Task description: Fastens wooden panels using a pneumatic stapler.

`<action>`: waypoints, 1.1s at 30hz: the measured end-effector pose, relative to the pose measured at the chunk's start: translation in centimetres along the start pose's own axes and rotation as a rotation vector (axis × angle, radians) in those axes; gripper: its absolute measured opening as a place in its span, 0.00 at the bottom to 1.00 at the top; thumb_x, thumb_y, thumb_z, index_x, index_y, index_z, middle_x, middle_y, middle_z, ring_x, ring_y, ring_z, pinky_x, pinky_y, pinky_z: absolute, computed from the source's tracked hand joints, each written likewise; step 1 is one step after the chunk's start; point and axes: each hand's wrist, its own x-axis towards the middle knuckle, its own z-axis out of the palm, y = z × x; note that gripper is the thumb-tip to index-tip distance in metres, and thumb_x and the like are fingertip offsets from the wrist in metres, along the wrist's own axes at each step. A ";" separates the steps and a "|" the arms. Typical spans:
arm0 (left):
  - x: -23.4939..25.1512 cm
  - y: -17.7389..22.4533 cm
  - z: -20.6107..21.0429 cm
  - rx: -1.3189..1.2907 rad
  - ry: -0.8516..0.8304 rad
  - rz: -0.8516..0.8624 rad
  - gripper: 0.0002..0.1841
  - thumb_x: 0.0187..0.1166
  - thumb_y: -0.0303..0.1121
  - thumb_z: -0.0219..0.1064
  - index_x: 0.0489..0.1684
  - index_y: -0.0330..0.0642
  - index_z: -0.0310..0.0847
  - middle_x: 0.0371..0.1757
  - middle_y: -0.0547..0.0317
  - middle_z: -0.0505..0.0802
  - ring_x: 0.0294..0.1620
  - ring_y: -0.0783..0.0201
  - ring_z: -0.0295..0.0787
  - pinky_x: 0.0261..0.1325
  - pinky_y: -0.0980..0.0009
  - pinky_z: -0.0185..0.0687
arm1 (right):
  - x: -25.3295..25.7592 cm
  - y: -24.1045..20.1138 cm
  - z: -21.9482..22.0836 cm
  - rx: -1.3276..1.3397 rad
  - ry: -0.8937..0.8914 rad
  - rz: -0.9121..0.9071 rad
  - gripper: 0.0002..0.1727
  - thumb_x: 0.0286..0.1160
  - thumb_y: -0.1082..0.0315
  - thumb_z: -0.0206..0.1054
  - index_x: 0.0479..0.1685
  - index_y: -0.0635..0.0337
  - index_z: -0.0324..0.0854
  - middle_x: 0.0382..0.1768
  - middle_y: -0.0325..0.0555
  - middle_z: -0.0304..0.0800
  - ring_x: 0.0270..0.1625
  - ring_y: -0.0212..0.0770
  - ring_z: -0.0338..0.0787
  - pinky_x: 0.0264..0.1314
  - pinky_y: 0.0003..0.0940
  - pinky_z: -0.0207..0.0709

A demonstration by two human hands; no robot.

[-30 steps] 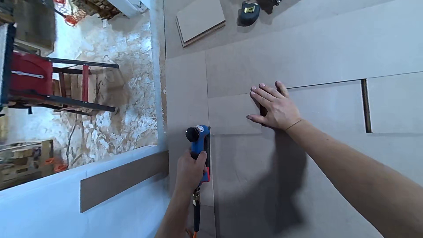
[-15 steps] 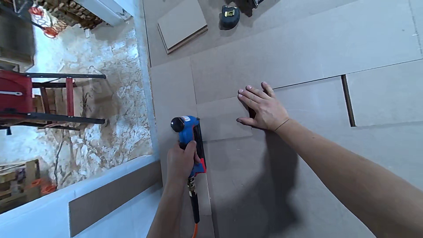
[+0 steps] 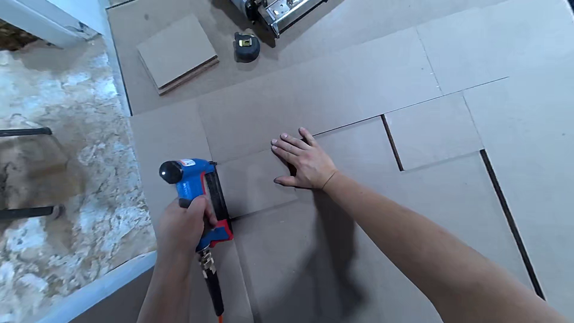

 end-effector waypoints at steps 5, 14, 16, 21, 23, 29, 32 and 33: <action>1.4 1.0 -0.1 -0.008 0.005 0.027 0.16 0.86 0.39 0.60 0.34 0.35 0.82 0.20 0.51 0.90 0.18 0.52 0.90 0.28 0.52 0.92 | 0.1 0.0 0.1 0.023 0.017 -0.003 0.49 0.70 0.20 0.51 0.84 0.43 0.74 0.88 0.31 0.70 0.92 0.41 0.63 0.96 0.61 0.40; 4.0 4.1 -0.2 -0.075 -0.008 -0.067 0.14 0.88 0.38 0.61 0.39 0.35 0.80 0.19 0.51 0.88 0.16 0.55 0.88 0.25 0.57 0.90 | 0.1 0.0 0.4 0.011 0.051 -0.005 0.49 0.70 0.19 0.51 0.83 0.42 0.76 0.86 0.31 0.72 0.91 0.40 0.65 0.96 0.61 0.41; 4.7 4.7 -0.3 -0.071 -0.018 -0.072 0.14 0.88 0.38 0.60 0.38 0.35 0.79 0.20 0.51 0.88 0.17 0.55 0.88 0.26 0.57 0.90 | 0.1 0.0 0.5 0.003 0.054 -0.002 0.49 0.70 0.19 0.50 0.83 0.42 0.76 0.87 0.30 0.72 0.91 0.40 0.65 0.96 0.61 0.41; 6.7 6.0 -0.4 -0.074 -0.037 -0.032 0.16 0.88 0.40 0.59 0.35 0.36 0.79 0.19 0.53 0.87 0.15 0.57 0.87 0.23 0.59 0.91 | 0.1 0.0 0.5 0.005 0.050 -0.003 0.49 0.70 0.19 0.50 0.83 0.42 0.76 0.87 0.31 0.72 0.91 0.40 0.65 0.96 0.62 0.41; 7.3 6.8 -0.4 -0.054 -0.041 -0.022 0.15 0.88 0.40 0.60 0.37 0.36 0.80 0.19 0.54 0.87 0.16 0.59 0.88 0.24 0.61 0.91 | 0.1 0.0 0.3 0.004 0.039 -0.002 0.49 0.70 0.19 0.50 0.84 0.42 0.75 0.87 0.30 0.72 0.91 0.40 0.65 0.96 0.61 0.41; 9.3 8.6 -0.5 -0.076 -0.043 -0.009 0.14 0.87 0.41 0.59 0.44 0.38 0.78 0.20 0.59 0.85 0.16 0.62 0.87 0.26 0.62 0.92 | 0.1 0.0 0.5 -0.005 0.038 -0.005 0.50 0.70 0.18 0.49 0.84 0.43 0.75 0.87 0.31 0.71 0.91 0.41 0.65 0.95 0.62 0.41; 10.5 9.3 -0.5 -0.084 -0.042 0.002 0.14 0.87 0.42 0.60 0.44 0.39 0.78 0.20 0.60 0.85 0.16 0.63 0.87 0.25 0.63 0.92 | 0.0 0.1 0.5 -0.009 0.029 -0.008 0.50 0.70 0.18 0.48 0.85 0.43 0.74 0.88 0.31 0.70 0.92 0.41 0.64 0.96 0.61 0.41; 10.8 9.6 -0.5 -0.085 -0.040 0.003 0.14 0.87 0.42 0.60 0.44 0.39 0.78 0.20 0.60 0.85 0.16 0.63 0.87 0.25 0.64 0.92 | 0.0 0.1 0.6 -0.012 0.038 -0.009 0.50 0.70 0.19 0.48 0.85 0.43 0.74 0.88 0.31 0.70 0.91 0.41 0.64 0.96 0.61 0.41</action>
